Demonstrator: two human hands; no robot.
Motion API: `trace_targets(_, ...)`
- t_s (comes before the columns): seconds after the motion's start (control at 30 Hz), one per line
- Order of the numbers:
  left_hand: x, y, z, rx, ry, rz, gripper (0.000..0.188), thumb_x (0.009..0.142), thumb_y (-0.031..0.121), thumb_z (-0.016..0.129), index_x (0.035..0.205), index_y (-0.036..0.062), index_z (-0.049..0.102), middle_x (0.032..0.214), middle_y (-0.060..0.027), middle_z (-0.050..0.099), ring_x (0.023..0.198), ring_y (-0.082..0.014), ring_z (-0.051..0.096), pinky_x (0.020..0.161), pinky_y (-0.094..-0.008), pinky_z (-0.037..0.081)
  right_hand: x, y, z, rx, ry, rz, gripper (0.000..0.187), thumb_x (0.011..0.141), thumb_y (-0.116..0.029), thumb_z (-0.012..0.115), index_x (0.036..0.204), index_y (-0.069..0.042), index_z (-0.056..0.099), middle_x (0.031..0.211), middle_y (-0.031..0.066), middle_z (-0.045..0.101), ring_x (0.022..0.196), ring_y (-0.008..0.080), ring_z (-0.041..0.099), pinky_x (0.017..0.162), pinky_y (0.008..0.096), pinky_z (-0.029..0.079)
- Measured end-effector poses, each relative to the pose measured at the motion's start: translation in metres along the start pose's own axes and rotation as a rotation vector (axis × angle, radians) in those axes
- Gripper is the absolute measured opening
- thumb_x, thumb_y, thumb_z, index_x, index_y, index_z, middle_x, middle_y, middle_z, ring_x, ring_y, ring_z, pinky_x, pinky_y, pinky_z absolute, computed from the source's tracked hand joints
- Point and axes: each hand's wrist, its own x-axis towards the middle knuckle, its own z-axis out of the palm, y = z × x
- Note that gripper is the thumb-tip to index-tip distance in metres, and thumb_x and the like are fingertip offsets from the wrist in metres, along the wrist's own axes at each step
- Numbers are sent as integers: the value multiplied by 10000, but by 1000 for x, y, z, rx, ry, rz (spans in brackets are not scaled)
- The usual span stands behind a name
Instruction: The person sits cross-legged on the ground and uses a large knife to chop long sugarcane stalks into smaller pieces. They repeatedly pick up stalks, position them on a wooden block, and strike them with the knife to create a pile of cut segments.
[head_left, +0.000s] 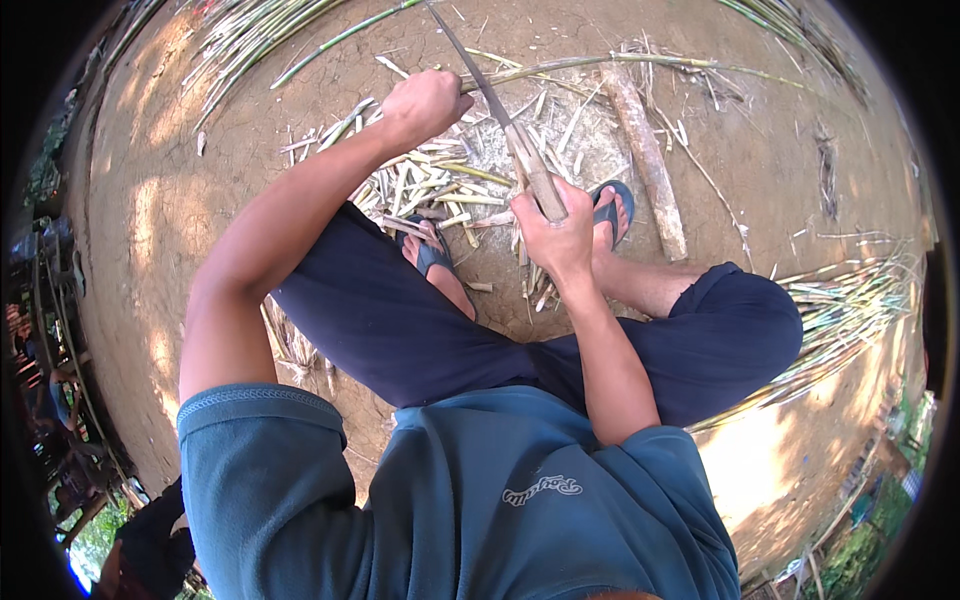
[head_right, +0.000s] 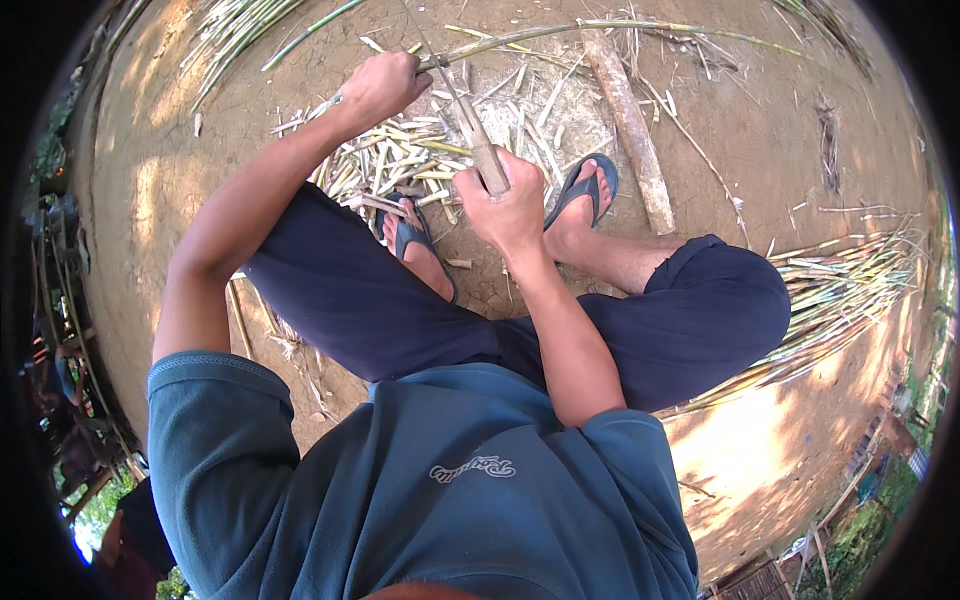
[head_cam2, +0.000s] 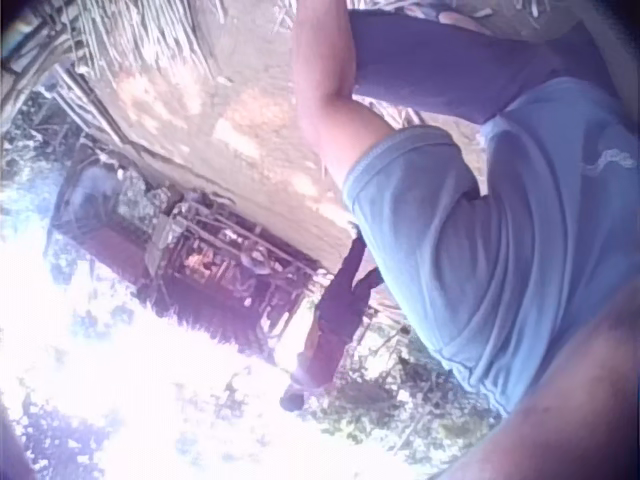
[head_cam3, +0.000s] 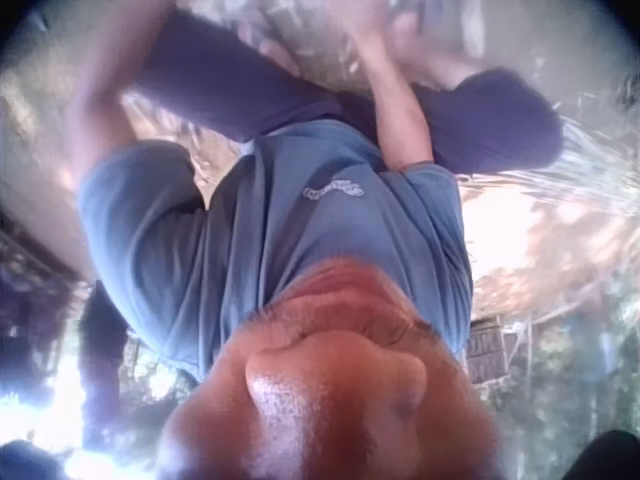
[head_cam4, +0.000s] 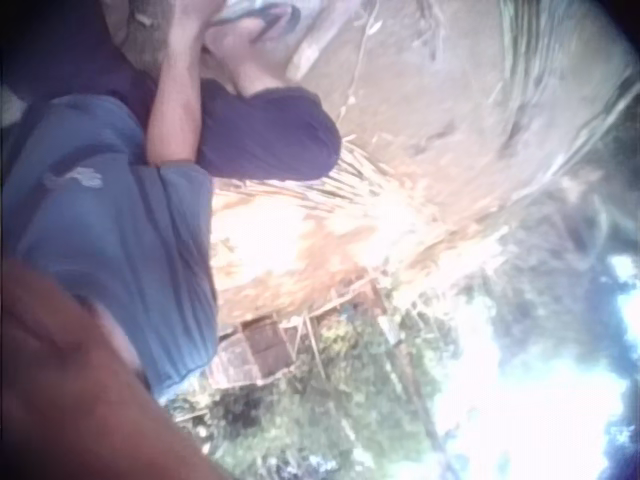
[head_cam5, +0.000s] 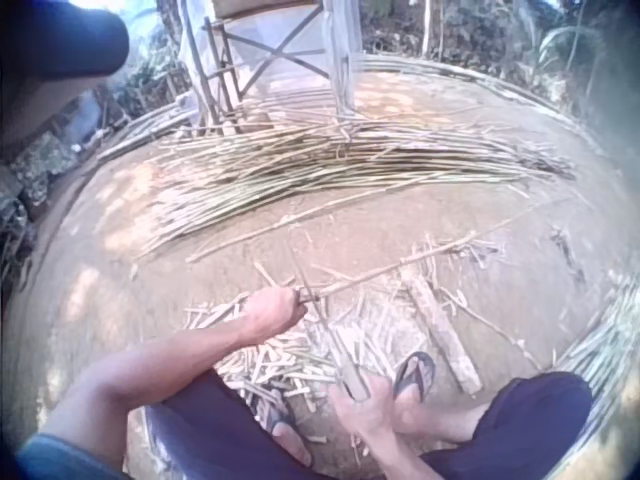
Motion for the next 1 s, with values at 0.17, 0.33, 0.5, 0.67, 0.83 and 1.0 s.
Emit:
trace_targets(0.17, 5, -9, 8, -21, 25, -34, 352, 879, 310, 609, 880, -28, 706, 796, -273, 673, 750, -433, 679, 729, -512, 546, -57, -14, -26, 150, 121, -159, 89, 756, -66, 642, 765, 19, 617, 572, 81, 564, 537, 150, 556, 544, 324, 437)
trace_targets(0.33, 1, 14, 6, -7, -5, 18, 353, 886, 319, 609, 872, -20, 707, 794, -263, 679, 745, -426, 678, 735, -506, 549, 8, -3, -15, -47, -10, 64, 89, 760, -59, 634, 776, 28, 628, 577, 80, 568, 551, 135, 555, 542, 326, 439)
trace_targets(0.5, -11, 9, 5, -15, -29, -71, 335, 881, 317, 606, 892, -3, 706, 824, -262, 679, 817, -433, 676, 753, -520, 539, -57, -14, -27, 86, 86, -110, 107, 762, -66, 657, 763, 37, 626, 563, 95, 565, 534, 126, 559, 520, 325, 447)
trace_targets(0.67, -3, 21, -4, -20, 0, -20, 339, 869, 323, 617, 886, -3, 709, 821, -267, 676, 811, -436, 675, 745, -521, 539, 16, 8, -5, 88, 38, -22, 158, 786, -109, 641, 709, 11, 572, 553, 133, 558, 473, 189, 529, 498, 370, 421)
trace_targets(0.83, 0, 17, 5, 15, 9, 18, 359, 875, 329, 622, 884, -20, 704, 799, -275, 671, 783, -432, 677, 744, -519, 540, -48, -14, -27, 7, 121, -197, 129, 781, -103, 649, 784, 25, 633, 569, 109, 582, 535, 129, 573, 535, 337, 463)
trace_targets(1.0, -2, 14, -8, 11, -31, -37, 368, 881, 349, 605, 923, 2, 719, 850, -256, 691, 813, -398, 697, 770, -489, 558, 17, -2, -11, 109, 59, -68, 150, 825, -126, 655, 784, 12, 612, 588, 74, 569, 549, 101, 527, 521, 319, 430)
